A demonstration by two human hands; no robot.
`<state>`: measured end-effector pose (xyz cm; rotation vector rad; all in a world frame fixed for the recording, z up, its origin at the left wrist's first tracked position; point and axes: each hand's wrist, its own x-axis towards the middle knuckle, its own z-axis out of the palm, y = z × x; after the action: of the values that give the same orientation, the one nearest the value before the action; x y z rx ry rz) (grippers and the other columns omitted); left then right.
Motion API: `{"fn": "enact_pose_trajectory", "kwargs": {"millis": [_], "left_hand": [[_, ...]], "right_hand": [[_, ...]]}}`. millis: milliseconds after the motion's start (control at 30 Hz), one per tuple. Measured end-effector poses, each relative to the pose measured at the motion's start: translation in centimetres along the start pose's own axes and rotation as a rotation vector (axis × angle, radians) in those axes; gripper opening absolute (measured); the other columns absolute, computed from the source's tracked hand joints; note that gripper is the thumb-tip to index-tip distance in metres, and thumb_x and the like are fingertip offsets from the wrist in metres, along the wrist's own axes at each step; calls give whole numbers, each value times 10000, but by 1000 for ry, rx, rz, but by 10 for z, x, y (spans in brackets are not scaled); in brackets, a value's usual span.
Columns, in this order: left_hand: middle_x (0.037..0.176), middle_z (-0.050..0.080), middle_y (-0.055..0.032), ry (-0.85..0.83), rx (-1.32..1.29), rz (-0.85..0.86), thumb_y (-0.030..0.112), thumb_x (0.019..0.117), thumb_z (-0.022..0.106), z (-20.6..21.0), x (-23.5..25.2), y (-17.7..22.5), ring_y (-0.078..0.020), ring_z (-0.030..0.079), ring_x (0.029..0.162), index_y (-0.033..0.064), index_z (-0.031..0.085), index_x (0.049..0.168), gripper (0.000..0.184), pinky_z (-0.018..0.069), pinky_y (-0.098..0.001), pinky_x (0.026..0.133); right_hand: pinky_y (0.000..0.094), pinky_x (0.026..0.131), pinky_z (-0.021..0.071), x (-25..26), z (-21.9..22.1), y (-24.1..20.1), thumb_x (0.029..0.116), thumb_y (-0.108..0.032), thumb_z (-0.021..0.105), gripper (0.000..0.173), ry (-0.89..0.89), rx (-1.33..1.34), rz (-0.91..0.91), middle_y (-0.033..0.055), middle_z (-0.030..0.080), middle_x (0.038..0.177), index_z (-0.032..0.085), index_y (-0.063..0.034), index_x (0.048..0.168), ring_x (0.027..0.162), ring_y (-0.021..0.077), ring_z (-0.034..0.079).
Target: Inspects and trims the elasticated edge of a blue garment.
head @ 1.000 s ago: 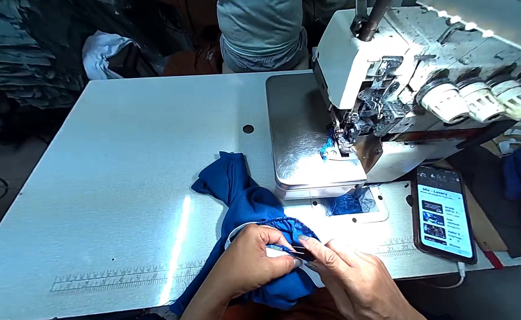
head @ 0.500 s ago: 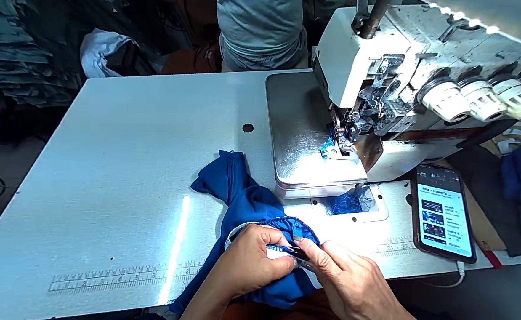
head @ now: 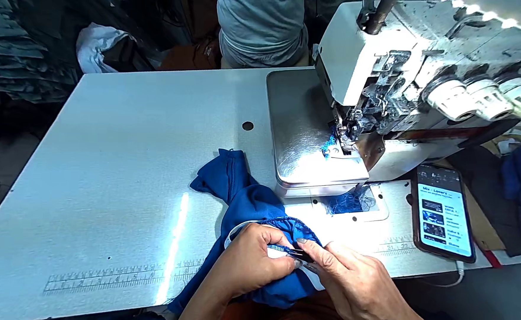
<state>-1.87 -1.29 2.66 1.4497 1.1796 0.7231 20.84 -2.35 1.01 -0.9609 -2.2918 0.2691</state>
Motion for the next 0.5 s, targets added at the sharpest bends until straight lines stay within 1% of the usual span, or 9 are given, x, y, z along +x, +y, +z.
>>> {"fn": "enact_pose_trajectory", "kwargs": {"millis": [100, 200, 300, 433, 500], "left_hand": [[713, 633, 136, -3, 9, 3, 215, 781, 749, 0, 0, 0, 88, 562, 685, 168, 723, 710, 88, 438, -124, 587], [704, 614, 136, -5, 27, -1, 212, 783, 739, 0, -1, 0, 89, 546, 680, 164, 704, 694, 108, 422, -124, 583], [714, 625, 128, -6, 34, 19, 209, 783, 727, 0, 0, -1, 89, 557, 696, 156, 706, 697, 104, 435, -124, 598], [711, 625, 123, -8, 47, 38, 204, 782, 711, 0, 0, -2, 84, 558, 693, 148, 700, 689, 109, 432, -130, 592], [717, 629, 119, -14, 48, 45, 205, 782, 715, 0, 0, -3, 85, 561, 702, 141, 705, 694, 109, 434, -126, 600]], "right_hand": [[249, 501, 395, 2, 3, -2, 1047, -175, 490, 318, 8, -5, -9, 30, 524, 707, 702, -127, 1280, 584, 138, 498], [246, 504, 398, 3, 6, -3, 1059, -184, 478, 322, 8, -7, -6, 32, 525, 715, 693, -126, 1292, 587, 136, 498], [246, 514, 405, 4, 6, -3, 1051, -170, 486, 319, 3, -6, -8, 31, 528, 721, 695, -125, 1288, 595, 136, 501], [244, 494, 387, 5, 10, -4, 1041, -144, 486, 325, 1, -5, -26, 24, 511, 703, 702, -118, 1282, 572, 131, 483], [239, 491, 388, 4, 12, -3, 1039, -142, 486, 312, 7, 14, -29, 25, 511, 698, 704, -116, 1261, 562, 129, 481]]}}
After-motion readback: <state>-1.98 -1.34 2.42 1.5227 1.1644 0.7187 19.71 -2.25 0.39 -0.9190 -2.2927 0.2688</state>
